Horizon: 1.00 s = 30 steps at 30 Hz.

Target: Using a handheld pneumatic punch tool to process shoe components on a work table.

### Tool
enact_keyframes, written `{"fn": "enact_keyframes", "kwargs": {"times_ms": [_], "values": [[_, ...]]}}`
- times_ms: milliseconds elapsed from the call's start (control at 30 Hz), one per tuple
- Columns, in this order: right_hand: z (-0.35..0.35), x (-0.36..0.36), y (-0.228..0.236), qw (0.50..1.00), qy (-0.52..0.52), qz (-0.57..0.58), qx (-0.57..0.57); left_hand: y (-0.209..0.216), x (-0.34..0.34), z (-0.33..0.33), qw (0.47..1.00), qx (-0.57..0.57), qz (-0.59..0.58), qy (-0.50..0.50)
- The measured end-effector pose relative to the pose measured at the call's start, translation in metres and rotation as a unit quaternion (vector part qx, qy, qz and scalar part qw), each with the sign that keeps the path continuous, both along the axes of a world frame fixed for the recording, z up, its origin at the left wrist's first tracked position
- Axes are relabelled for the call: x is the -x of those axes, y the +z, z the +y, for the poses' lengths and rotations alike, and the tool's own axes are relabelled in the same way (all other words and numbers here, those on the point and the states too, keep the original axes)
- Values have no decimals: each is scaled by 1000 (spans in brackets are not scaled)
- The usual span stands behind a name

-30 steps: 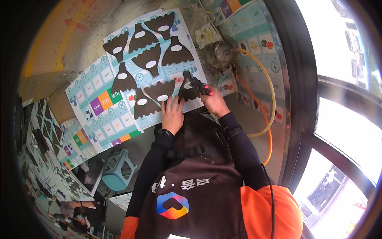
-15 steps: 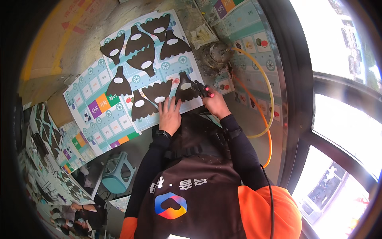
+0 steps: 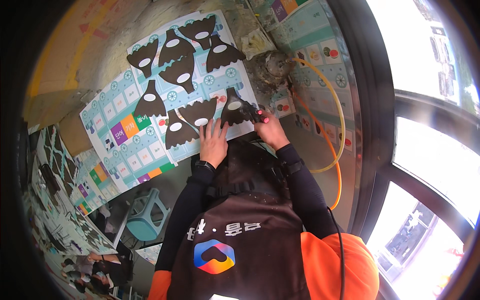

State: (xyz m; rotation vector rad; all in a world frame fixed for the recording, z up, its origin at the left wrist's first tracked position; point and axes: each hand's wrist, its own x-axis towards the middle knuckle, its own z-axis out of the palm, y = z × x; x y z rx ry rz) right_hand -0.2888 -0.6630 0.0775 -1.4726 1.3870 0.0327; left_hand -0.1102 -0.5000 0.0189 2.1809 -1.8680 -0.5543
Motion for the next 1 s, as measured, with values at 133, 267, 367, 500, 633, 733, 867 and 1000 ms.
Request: {"fn": "enact_keyframes", "kwargs": {"times_ms": [133,267,367,500,633,733,867,1000], "values": [[5,-10,8,997,-29,-59,-36,-1,0,0,1000,-2,-1,-1],[3,-2,-1,998,-40,-33,-25,0,0,1,1000,-3,2,-2],[1,-6,2,998,-43,-43,-6,0,0,1,1000,0,-2,-4],[0,-16,10,999,-20,-37,26,-1,0,3,1000,0,-3,-1],[3,-1,-7,999,-11,-8,49,-1,1,0,1000,0,3,-2],[8,-3,-6,999,-22,-31,3,-2,2,0,1000,8,9,2],[11,-22,17,998,-3,-51,-25,-2,-1,1,1000,5,13,4],[14,-12,16,1000,-2,-20,-8,7,-8,-1,999,-5,35,-3]]}}
